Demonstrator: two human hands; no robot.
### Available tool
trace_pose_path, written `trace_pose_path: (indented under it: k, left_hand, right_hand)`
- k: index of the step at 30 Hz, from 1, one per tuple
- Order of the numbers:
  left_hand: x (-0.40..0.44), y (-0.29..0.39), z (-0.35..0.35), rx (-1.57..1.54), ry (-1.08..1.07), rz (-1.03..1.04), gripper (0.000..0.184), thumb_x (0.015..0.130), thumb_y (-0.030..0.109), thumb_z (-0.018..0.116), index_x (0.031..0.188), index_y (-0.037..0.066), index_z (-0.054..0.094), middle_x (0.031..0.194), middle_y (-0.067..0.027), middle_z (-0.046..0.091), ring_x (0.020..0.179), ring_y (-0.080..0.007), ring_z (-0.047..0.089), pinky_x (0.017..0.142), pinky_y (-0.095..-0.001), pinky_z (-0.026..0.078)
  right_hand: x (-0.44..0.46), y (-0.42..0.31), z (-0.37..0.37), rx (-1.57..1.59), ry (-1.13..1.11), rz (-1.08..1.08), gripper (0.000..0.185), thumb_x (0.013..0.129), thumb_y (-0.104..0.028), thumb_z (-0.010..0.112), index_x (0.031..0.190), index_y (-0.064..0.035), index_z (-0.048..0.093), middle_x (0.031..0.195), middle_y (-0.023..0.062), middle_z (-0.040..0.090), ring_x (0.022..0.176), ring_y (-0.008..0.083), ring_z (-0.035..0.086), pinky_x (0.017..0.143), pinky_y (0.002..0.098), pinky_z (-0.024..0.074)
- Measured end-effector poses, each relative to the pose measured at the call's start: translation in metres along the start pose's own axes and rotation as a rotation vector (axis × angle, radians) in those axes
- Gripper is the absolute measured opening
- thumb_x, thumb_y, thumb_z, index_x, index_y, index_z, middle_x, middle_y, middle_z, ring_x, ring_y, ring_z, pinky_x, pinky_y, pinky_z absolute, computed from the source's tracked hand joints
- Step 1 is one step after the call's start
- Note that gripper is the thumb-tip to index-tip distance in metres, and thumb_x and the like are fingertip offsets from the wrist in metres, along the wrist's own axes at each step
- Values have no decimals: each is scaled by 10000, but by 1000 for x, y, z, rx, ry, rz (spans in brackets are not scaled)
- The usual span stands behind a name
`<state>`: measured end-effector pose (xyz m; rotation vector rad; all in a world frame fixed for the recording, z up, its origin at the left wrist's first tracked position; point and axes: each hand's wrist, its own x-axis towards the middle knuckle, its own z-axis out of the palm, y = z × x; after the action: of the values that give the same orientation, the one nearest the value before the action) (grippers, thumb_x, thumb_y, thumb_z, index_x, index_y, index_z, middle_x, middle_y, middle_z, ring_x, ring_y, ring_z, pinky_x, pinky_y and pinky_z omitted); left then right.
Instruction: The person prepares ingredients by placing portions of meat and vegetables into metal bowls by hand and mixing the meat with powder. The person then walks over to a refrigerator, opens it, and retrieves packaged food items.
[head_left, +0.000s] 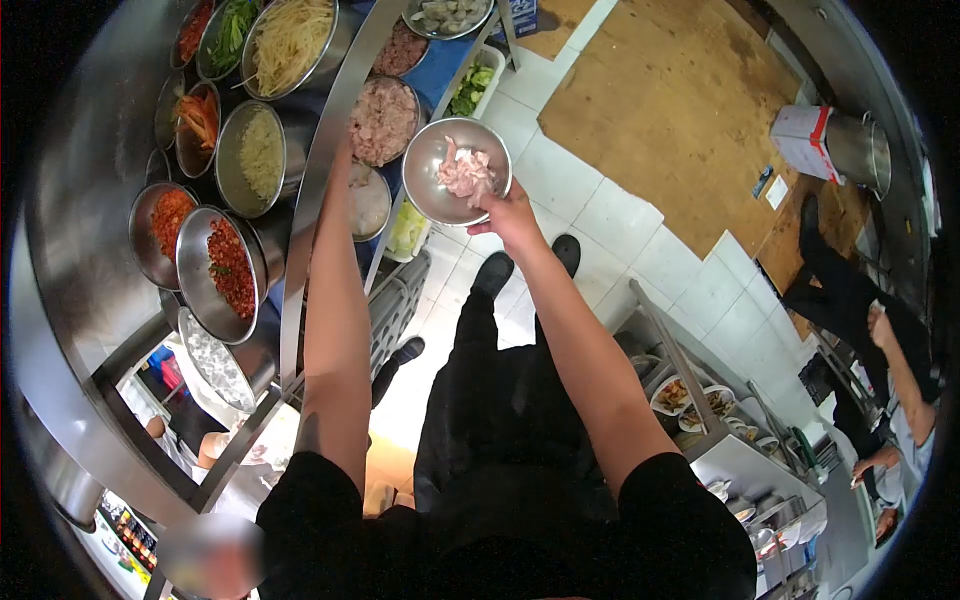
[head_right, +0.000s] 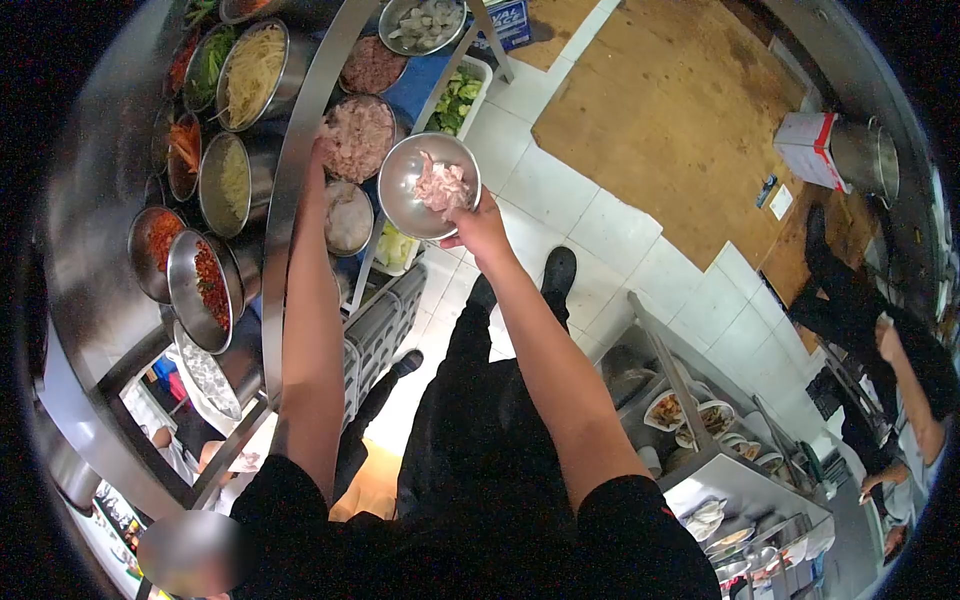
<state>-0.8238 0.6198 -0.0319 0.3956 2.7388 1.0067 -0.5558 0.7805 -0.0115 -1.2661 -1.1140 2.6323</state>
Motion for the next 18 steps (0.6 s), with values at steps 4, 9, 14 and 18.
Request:
trace_pose_path:
  k: [4, 9, 14, 18]
  left_hand:
    - [-7, -10, -7, -253, 157, -165, 333, 901, 144, 570, 1214, 30, 594, 1215, -103, 630, 1094, -257, 610, 939, -397, 498]
    - [-22, -15, -5, -459, 179, -198, 287, 905, 99, 557, 1177, 30, 611, 1171, -98, 646, 1051, -246, 627, 922, -386, 509]
    - [-67, 62, -14, -1081, -23, -186, 249, 908, 55, 544, 1141, 30, 627, 1126, -94, 663, 1009, -235, 644, 904, -375, 521]
    - [-114, 103, 15, -651, -262, 149, 311, 893, -25, 570, 1190, 46, 630, 1135, -114, 674, 982, -216, 664, 867, -344, 536]
  right_hand:
    - [0, -2, 4, 20, -24, 20, 608, 795, 0, 591, 1374, -37, 408, 1180, 150, 610, 861, 260, 687, 532, 355, 621]
    - [3, 0, 4, 49, -73, 7, 595, 804, 5, 587, 1371, -42, 414, 1179, 147, 612, 858, 249, 685, 542, 355, 623]
    - [10, 3, 0, 77, -80, -3, 510, 853, -15, 600, 1335, -26, 435, 1158, 160, 624, 882, 273, 689, 608, 408, 627]
    - [7, -1, 0, 109, -57, 49, 501, 855, -13, 598, 1330, -26, 438, 1177, 160, 616, 900, 285, 688, 615, 418, 629]
